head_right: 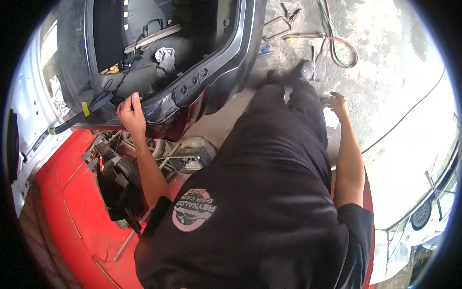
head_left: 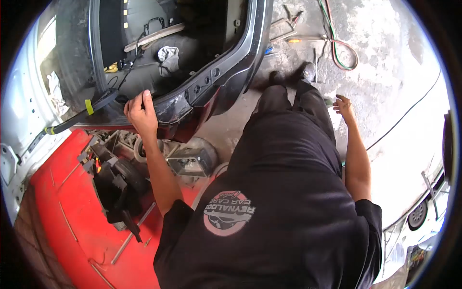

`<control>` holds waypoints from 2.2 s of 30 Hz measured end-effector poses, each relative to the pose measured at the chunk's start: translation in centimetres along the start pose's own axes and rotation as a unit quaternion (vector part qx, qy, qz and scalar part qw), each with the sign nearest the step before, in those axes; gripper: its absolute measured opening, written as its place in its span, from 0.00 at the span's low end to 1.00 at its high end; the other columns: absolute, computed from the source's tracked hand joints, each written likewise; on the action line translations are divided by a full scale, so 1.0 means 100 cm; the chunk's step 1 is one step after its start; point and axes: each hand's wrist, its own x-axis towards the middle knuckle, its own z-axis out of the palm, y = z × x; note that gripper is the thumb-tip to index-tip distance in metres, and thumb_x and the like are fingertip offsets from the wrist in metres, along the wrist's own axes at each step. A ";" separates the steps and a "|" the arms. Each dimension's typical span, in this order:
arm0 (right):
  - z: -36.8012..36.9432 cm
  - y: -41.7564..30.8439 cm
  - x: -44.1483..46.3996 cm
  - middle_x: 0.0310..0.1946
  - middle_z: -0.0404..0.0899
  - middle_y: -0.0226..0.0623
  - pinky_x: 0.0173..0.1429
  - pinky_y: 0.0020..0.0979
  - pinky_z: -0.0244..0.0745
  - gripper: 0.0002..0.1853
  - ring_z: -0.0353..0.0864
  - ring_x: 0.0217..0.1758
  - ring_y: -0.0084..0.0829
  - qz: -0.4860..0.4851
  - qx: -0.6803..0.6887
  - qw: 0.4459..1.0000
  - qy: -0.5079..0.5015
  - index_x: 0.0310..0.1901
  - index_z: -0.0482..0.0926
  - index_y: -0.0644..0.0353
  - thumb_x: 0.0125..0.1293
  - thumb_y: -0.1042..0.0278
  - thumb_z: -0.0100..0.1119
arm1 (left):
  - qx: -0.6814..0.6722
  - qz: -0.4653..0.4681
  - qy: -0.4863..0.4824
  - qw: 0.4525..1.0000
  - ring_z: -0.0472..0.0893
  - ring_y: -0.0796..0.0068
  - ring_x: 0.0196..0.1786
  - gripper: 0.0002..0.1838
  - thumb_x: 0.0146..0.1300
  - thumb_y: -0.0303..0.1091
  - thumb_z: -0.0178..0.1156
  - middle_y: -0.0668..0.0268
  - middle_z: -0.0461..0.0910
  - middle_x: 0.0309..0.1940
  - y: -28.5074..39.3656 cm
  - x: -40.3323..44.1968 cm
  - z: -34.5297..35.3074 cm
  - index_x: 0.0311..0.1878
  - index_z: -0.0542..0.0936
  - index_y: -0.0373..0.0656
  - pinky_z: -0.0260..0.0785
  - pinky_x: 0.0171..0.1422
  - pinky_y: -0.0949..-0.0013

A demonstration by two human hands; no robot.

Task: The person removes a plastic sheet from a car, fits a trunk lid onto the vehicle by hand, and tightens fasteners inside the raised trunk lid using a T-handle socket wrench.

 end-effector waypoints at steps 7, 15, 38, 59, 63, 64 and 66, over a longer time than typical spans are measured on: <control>-0.020 0.023 0.026 0.32 0.85 0.38 0.30 0.28 0.76 0.27 0.83 0.29 0.26 0.029 -0.017 0.999 -0.009 0.69 0.75 0.66 0.71 0.64 0.53 | -0.029 -0.023 0.014 0.999 0.82 0.53 0.42 0.12 0.73 0.37 0.61 0.60 0.87 0.33 0.009 0.001 -0.004 0.38 0.87 0.39 0.68 0.61 0.53; -0.019 -0.012 0.057 0.32 0.85 0.39 0.29 0.27 0.76 0.25 0.83 0.28 0.25 -0.056 0.028 0.998 -0.025 0.67 0.76 0.66 0.71 0.66 0.55 | -0.045 -0.045 0.030 0.998 0.81 0.52 0.40 0.15 0.75 0.36 0.59 0.59 0.87 0.31 0.009 -0.001 -0.003 0.35 0.86 0.38 0.68 0.61 0.53; -0.044 0.000 0.046 0.30 0.85 0.40 0.27 0.29 0.76 0.25 0.83 0.25 0.26 -0.035 -0.038 0.998 -0.029 0.67 0.76 0.67 0.70 0.67 0.53 | -0.026 -0.034 0.064 0.997 0.81 0.48 0.40 0.11 0.70 0.37 0.65 0.54 0.85 0.32 -0.007 -0.006 0.005 0.38 0.87 0.37 0.70 0.58 0.51; -0.044 0.005 0.037 0.29 0.84 0.37 0.27 0.28 0.75 0.26 0.81 0.24 0.25 -0.038 -0.045 0.998 -0.037 0.68 0.75 0.67 0.70 0.69 0.50 | -0.014 -0.034 0.065 0.997 0.80 0.49 0.38 0.11 0.69 0.37 0.65 0.54 0.84 0.30 -0.008 -0.006 0.007 0.37 0.87 0.39 0.70 0.55 0.51; -0.044 0.003 0.031 0.29 0.83 0.37 0.27 0.28 0.75 0.26 0.80 0.24 0.25 -0.036 -0.032 0.998 -0.031 0.68 0.75 0.67 0.69 0.70 0.50 | -0.008 -0.041 0.062 0.997 0.80 0.49 0.38 0.11 0.69 0.37 0.65 0.54 0.84 0.30 -0.004 -0.006 0.005 0.37 0.87 0.39 0.70 0.55 0.52; -0.043 0.004 0.031 0.29 0.83 0.37 0.27 0.28 0.75 0.26 0.80 0.24 0.24 -0.035 -0.032 0.998 -0.031 0.68 0.75 0.67 0.69 0.70 0.50 | -0.007 -0.044 0.060 0.997 0.80 0.49 0.38 0.11 0.69 0.37 0.65 0.54 0.84 0.31 -0.003 -0.006 0.005 0.37 0.87 0.39 0.70 0.55 0.52; -0.044 0.004 0.031 0.29 0.83 0.37 0.27 0.27 0.75 0.27 0.80 0.24 0.24 -0.032 -0.032 0.998 -0.032 0.69 0.75 0.67 0.69 0.70 0.50 | -0.005 -0.031 0.067 0.997 0.80 0.49 0.38 0.12 0.70 0.38 0.64 0.54 0.84 0.30 -0.001 -0.005 0.004 0.37 0.87 0.38 0.70 0.51 0.53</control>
